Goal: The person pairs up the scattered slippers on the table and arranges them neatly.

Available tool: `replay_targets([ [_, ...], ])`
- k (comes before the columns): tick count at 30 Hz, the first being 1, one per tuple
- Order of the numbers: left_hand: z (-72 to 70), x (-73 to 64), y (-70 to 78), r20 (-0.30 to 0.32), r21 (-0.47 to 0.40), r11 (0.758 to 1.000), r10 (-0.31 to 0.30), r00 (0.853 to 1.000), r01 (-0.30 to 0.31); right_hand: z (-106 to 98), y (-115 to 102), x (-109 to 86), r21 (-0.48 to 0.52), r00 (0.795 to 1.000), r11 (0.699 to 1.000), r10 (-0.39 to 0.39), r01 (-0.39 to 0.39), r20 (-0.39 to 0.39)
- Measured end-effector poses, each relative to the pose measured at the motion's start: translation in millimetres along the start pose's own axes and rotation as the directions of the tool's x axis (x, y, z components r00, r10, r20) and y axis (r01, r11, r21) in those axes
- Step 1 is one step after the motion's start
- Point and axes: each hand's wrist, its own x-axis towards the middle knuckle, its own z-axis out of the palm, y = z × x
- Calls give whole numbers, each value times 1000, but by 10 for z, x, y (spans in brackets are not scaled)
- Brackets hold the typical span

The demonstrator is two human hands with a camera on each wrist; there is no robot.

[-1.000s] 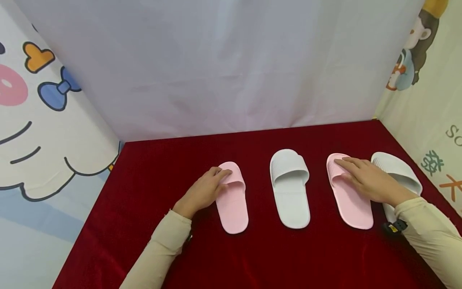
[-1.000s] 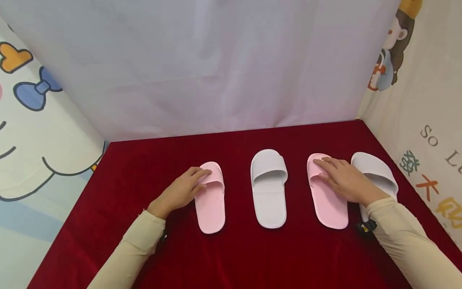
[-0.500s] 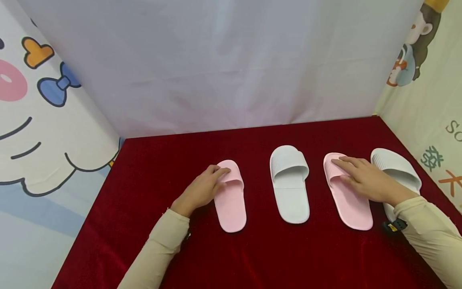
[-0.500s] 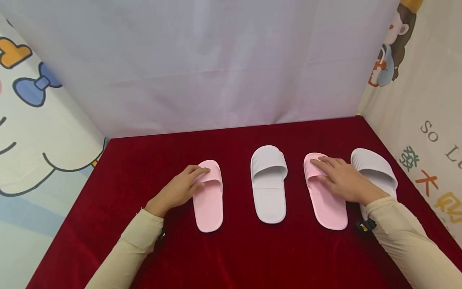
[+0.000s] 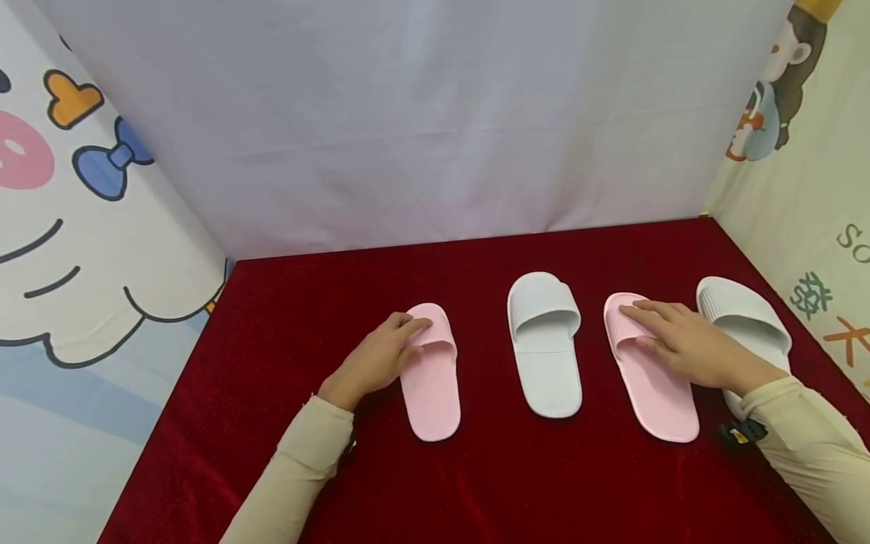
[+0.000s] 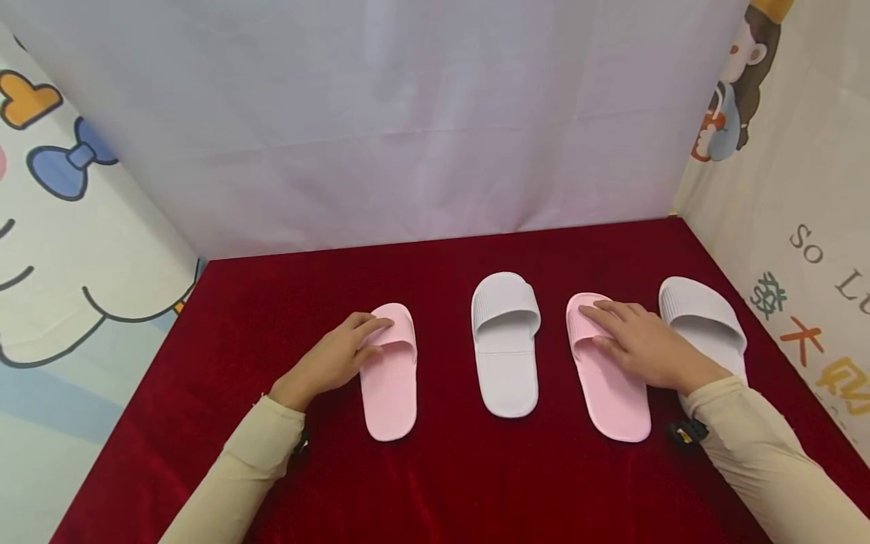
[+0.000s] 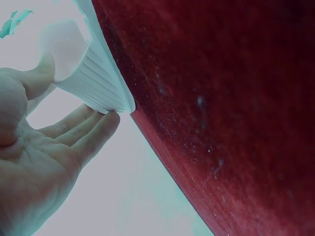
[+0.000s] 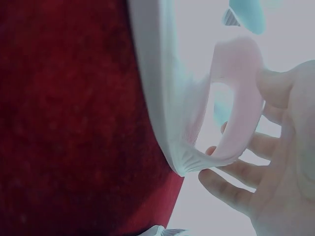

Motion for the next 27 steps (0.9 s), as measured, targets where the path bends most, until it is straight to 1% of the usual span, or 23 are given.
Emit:
replay_targets([
  [9, 9, -35, 8, -1, 4, 1000, 5, 1000, -5, 26, -18, -15, -2, 1000, 1000, -19, 19, -22],
  [17, 13, -48, 3, -27, 14, 999, 36, 999, -36, 21, -17, -22, 1, 999, 999, -34, 34, -26],
  [20, 14, -55, 0, -25, 9, 999, 35, 999, -34, 19, -17, -24, 7, 999, 999, -43, 43, -30],
  [27, 24, -64, -13, -23, -10, 1000, 23, 999, -24, 26, 2, -19, 17, 994, 996, -87, 89, -68],
])
